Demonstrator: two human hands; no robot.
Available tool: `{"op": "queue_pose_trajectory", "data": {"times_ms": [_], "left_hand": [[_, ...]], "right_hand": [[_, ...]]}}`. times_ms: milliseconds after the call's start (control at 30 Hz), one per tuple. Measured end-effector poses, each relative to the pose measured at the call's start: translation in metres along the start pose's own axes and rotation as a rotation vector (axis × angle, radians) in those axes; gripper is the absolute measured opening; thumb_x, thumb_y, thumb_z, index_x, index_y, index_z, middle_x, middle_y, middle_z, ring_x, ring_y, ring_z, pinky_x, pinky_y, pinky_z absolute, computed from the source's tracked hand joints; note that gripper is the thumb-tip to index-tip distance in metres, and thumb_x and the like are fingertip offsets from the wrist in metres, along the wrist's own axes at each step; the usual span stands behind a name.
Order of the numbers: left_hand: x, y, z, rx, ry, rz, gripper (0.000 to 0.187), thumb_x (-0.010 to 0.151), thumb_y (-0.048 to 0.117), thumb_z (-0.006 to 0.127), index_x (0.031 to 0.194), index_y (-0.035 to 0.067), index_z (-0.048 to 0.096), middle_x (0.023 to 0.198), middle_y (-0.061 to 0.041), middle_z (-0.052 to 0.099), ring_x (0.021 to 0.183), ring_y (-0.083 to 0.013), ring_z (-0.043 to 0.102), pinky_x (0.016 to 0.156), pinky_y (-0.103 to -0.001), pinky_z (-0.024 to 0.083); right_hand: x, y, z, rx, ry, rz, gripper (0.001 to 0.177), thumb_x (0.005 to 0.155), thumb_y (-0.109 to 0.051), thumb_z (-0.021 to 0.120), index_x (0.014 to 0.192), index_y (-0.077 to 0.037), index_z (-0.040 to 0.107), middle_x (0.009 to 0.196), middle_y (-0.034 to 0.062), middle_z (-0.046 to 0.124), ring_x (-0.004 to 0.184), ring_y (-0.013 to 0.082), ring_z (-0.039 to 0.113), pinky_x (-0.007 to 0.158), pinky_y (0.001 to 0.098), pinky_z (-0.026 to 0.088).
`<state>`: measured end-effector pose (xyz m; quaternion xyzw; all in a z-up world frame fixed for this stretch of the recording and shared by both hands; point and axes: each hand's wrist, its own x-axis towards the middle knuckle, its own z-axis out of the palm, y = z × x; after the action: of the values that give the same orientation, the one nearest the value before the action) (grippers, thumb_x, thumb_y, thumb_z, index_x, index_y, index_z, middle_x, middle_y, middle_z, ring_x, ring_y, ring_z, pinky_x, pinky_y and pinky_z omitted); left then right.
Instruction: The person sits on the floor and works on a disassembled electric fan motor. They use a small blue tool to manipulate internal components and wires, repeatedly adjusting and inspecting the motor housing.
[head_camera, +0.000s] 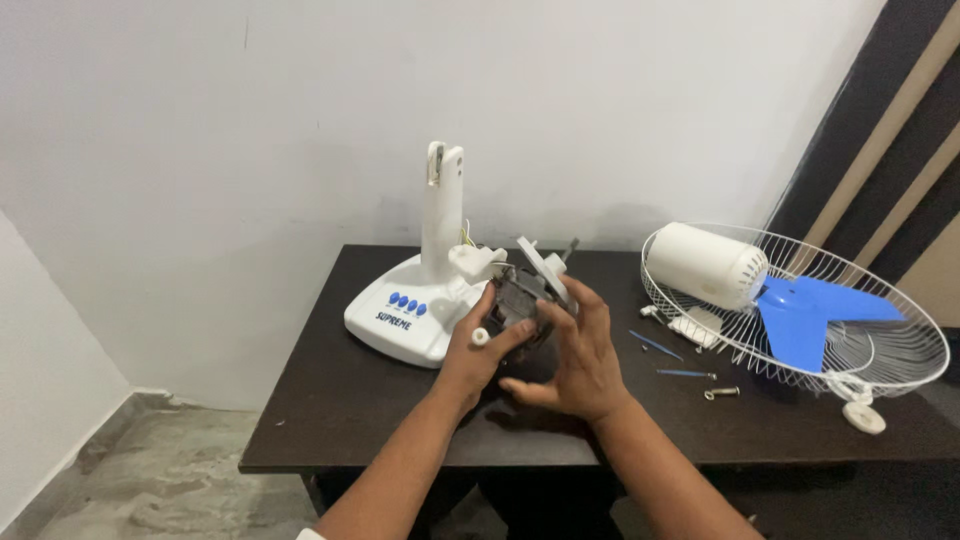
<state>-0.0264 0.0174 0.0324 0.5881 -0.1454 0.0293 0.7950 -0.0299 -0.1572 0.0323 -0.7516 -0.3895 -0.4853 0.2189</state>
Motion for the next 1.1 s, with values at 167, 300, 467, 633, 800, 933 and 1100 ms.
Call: {"op": "queue_pose_trajectory", "data": {"times_ms": [167, 300, 467, 633, 800, 933, 1100], "left_hand": [[-0.002, 0.013, 0.001, 0.099, 0.023, 0.122, 0.093, 0.077, 0.019, 0.083, 0.155, 0.000, 0.037, 0.134, -0.013, 0.066, 0.121, -0.0175, 0.064, 0.101, -0.031, 0.053], [-0.004, 0.013, 0.002, 0.132, -0.007, 0.152, 0.095, 0.076, 0.020, 0.083, 0.156, 0.000, 0.036, 0.135, -0.015, 0.066, 0.123, -0.0195, 0.065, 0.100, -0.031, 0.055], [-0.004, 0.012, 0.005, 0.138, -0.026, 0.161, 0.093, 0.076, 0.019, 0.083, 0.156, 0.001, 0.040, 0.117, -0.011, 0.069, 0.098, -0.0147, 0.066, 0.078, -0.027, 0.057], [-0.005, 0.014, 0.006, 0.125, 0.007, 0.131, 0.092, 0.075, 0.019, 0.083, 0.155, 0.004, 0.040, 0.102, -0.006, 0.073, 0.082, -0.0090, 0.068, 0.065, -0.024, 0.057], [-0.004, 0.011, 0.007, 0.171, -0.012, 0.163, 0.093, 0.074, 0.017, 0.085, 0.155, 0.004, 0.041, 0.103, -0.006, 0.073, 0.081, -0.0096, 0.066, 0.064, -0.024, 0.056], [-0.004, 0.007, 0.007, 0.190, -0.035, 0.159, 0.092, 0.076, 0.018, 0.085, 0.155, 0.003, 0.042, 0.108, -0.007, 0.073, 0.088, -0.0098, 0.068, 0.070, -0.024, 0.057], [-0.005, 0.006, 0.007, 0.184, -0.019, 0.052, 0.090, 0.076, 0.022, 0.084, 0.154, 0.006, 0.043, 0.108, -0.010, 0.074, 0.088, -0.0127, 0.071, 0.062, -0.026, 0.059]], "right_hand": [[0.004, 0.004, -0.002, 0.076, 0.088, 0.007, 0.075, 0.073, -0.013, 0.071, 0.142, -0.010, 0.040, 0.145, 0.0256, 0.047, 0.131, 0.0440, 0.053, 0.109, 0.0529, 0.048], [0.002, 0.012, 0.005, 0.035, 0.220, 0.061, 0.064, 0.084, 0.005, 0.059, 0.143, -0.007, 0.037, 0.140, 0.0242, 0.056, 0.128, 0.0428, 0.061, 0.108, 0.0473, 0.053], [-0.001, 0.019, 0.007, -0.056, 0.259, 0.170, 0.056, 0.088, 0.006, 0.064, 0.139, -0.004, 0.044, 0.122, 0.0224, 0.064, 0.106, 0.0371, 0.070, 0.087, 0.0393, 0.059], [-0.005, 0.025, 0.007, -0.093, 0.325, 0.334, 0.039, 0.092, 0.002, 0.070, 0.128, -0.003, 0.057, 0.103, 0.0171, 0.068, 0.091, 0.0301, 0.072, 0.079, 0.0389, 0.059], [-0.009, 0.033, 0.005, -0.100, 0.386, 0.463, 0.034, 0.092, -0.005, 0.074, 0.121, -0.003, 0.057, 0.102, 0.0137, 0.067, 0.092, 0.0252, 0.072, 0.080, 0.0351, 0.060], [-0.010, 0.036, 0.003, -0.090, 0.437, 0.650, 0.033, 0.092, -0.005, 0.072, 0.120, -0.001, 0.057, 0.100, 0.0130, 0.067, 0.090, 0.0255, 0.071, 0.079, 0.0372, 0.059], [-0.013, 0.051, 0.002, 0.087, 0.397, 1.000, 0.047, 0.083, -0.004, 0.070, 0.126, -0.001, 0.051, 0.099, 0.0134, 0.065, 0.085, 0.0249, 0.071, 0.075, 0.0367, 0.059]]}}
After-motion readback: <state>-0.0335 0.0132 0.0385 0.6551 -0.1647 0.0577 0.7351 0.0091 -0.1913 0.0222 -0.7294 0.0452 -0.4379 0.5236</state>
